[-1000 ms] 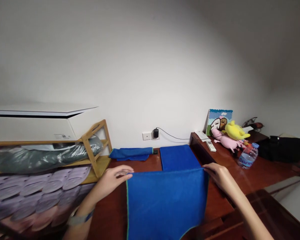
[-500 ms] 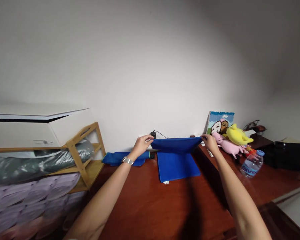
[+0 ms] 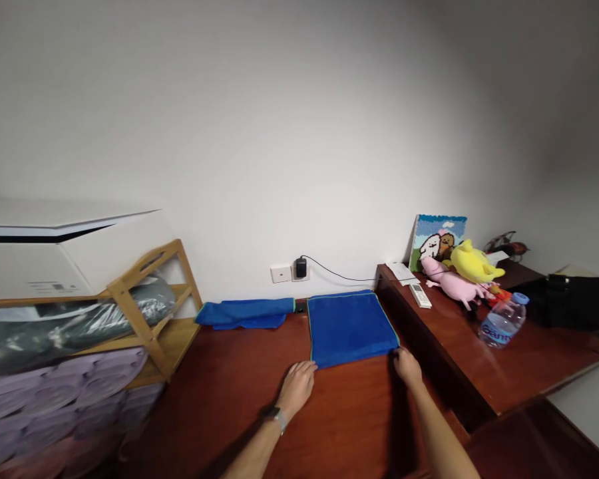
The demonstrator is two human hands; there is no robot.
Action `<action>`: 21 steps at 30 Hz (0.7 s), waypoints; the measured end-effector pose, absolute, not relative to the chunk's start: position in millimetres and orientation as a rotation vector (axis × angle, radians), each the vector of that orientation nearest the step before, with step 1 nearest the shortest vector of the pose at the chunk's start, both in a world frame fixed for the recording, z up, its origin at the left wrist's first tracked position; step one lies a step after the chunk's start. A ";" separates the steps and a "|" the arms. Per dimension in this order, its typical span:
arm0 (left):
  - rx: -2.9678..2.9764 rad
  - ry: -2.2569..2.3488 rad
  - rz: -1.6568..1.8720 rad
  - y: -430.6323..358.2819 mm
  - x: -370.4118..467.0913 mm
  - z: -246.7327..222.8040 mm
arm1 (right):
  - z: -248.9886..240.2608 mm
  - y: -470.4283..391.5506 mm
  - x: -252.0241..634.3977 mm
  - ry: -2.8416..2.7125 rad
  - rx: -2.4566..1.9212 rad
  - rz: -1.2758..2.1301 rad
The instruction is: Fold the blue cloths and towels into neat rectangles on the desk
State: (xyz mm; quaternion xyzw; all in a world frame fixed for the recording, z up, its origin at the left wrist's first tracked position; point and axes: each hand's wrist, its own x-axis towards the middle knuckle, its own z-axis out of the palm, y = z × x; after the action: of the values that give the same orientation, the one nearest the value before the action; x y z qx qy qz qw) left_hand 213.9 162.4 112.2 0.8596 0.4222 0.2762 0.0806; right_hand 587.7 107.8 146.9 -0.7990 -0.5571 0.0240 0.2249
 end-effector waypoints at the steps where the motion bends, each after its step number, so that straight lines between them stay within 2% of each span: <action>1: 2.579 1.286 0.840 155.4 207.1 100.1 | 138.6 102.8 582.3 -1.520 -2.221 0.049; 7: 2.681 1.556 0.954 143.8 91.8 43.2 | 101.2 85.2 536.8 -1.511 -2.183 -0.085; 11: 2.616 1.876 0.899 142.3 -1.4 35.0 | 96.1 106.4 461.8 -1.753 -1.825 -0.141; 14: 2.582 1.942 0.846 135.0 -28.0 41.4 | 112.3 148.6 387.0 -1.932 -1.627 -0.067; 18: 2.562 1.943 0.900 127.7 -22.1 48.7 | 150.1 223.6 301.0 -2.056 -1.750 0.189; 21: 2.559 1.931 0.940 125.5 -18.0 49.5 | 172.2 279.9 266.4 -2.066 -1.806 0.251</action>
State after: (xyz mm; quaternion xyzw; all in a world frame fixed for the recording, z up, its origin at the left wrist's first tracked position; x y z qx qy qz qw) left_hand -18.0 125.5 49.5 0.7623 0.5750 0.2799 -0.0995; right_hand 266.4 279.9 172.2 -0.6431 -0.7359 0.0893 0.1918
